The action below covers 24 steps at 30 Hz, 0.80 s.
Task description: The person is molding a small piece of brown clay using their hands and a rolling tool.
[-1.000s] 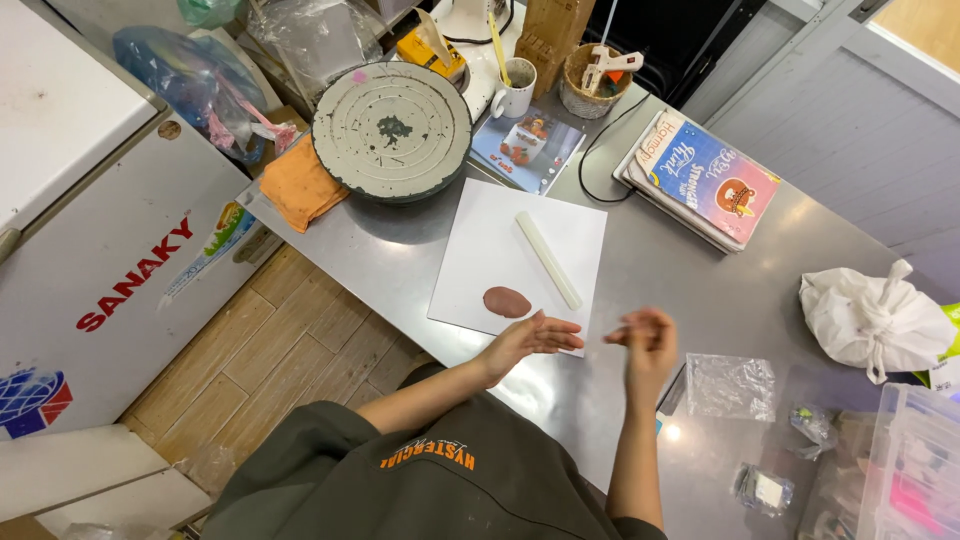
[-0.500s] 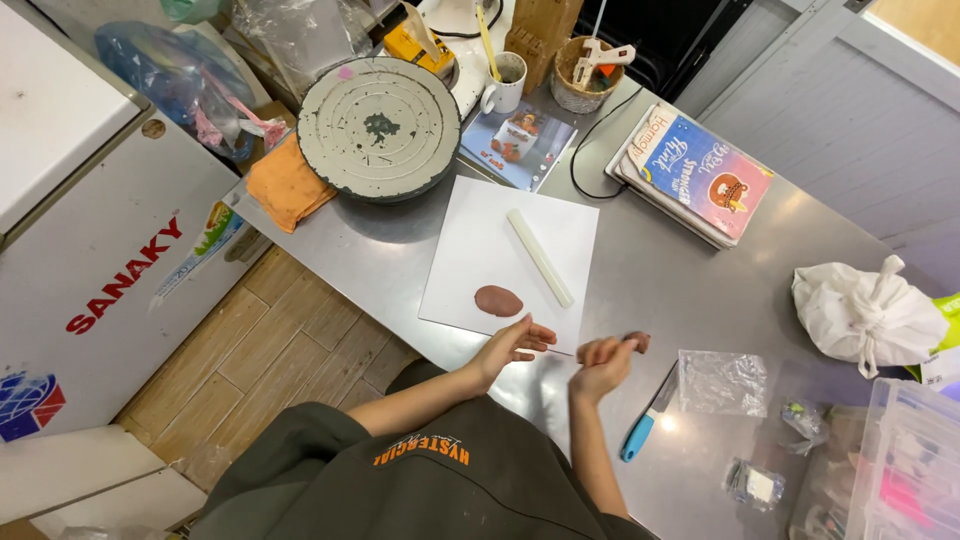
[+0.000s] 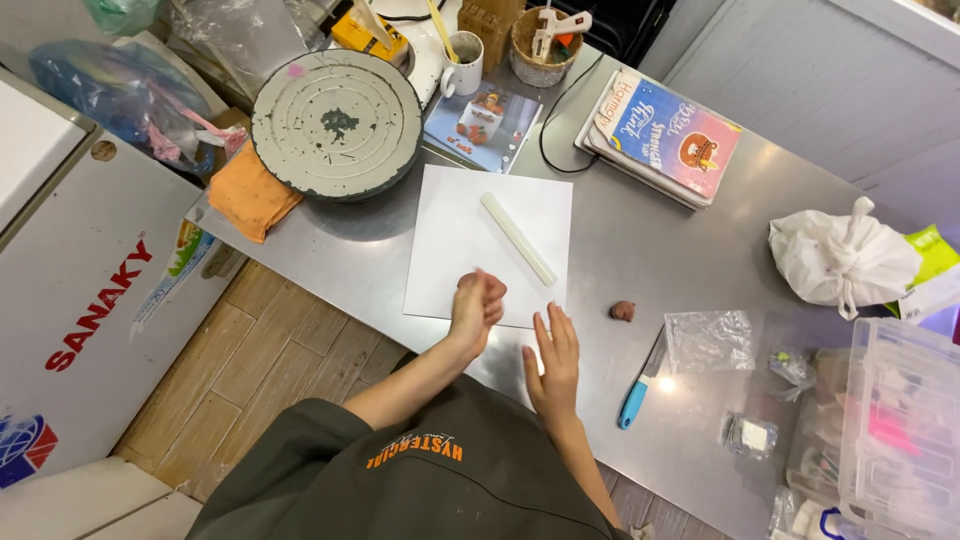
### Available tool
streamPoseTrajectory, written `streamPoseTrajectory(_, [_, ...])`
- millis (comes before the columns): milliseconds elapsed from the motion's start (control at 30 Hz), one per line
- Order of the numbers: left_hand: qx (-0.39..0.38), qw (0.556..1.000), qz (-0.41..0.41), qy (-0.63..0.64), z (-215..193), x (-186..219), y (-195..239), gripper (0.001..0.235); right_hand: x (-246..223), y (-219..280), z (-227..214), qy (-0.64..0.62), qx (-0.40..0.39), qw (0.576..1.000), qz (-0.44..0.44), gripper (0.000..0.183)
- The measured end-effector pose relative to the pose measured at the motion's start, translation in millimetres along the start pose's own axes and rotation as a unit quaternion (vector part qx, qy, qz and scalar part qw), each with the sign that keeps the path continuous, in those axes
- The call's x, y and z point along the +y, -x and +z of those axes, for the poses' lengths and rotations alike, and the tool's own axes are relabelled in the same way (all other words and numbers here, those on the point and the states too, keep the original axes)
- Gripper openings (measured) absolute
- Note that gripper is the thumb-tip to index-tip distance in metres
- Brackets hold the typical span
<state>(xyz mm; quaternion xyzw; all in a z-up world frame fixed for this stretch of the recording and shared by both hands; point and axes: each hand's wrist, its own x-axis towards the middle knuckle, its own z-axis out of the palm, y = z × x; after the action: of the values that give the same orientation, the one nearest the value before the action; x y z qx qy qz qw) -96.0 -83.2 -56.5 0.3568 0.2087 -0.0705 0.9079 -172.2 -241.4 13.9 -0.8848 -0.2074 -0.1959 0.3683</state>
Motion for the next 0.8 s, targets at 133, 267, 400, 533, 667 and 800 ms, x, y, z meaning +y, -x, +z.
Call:
streamPoseTrajectory(133, [0.044,0.999,0.011,0.019,18.3,21.0,19.9,0.061,5.1,11.1,-1.1,0.002,0.028,0.999,0.038,0.047])
streamPoseTrajectory(267, [0.031,0.999,-0.029,0.014,0.9,-13.4,14.8,0.063,5.4,19.2,6.4,0.003,0.035,0.999,0.008,0.043])
streamPoseTrajectory(400, [-0.014,0.993,-0.08,-0.08,-3.4,-57.5,21.1,0.046,6.4,18.7,18.4,-0.035,0.009,0.997,-0.063,0.044])
streamPoseTrajectory(533, [-0.107,0.986,-0.117,-0.057,32.9,-26.2,59.7,0.055,15.3,-8.9,11.1,-0.036,0.056,0.996,-0.058,0.041])
streamPoseTrajectory(667, [-0.301,0.948,-0.099,-0.009,38.8,-18.2,76.4,0.082,35.9,-37.8,-7.5,0.0,0.104,0.994,-0.045,0.036])
streamPoseTrajectory(800, [-0.354,0.924,-0.094,-0.112,61.0,14.8,100.2,0.078,60.4,-46.4,-14.7,-0.029,0.211,0.977,-0.024,0.041])
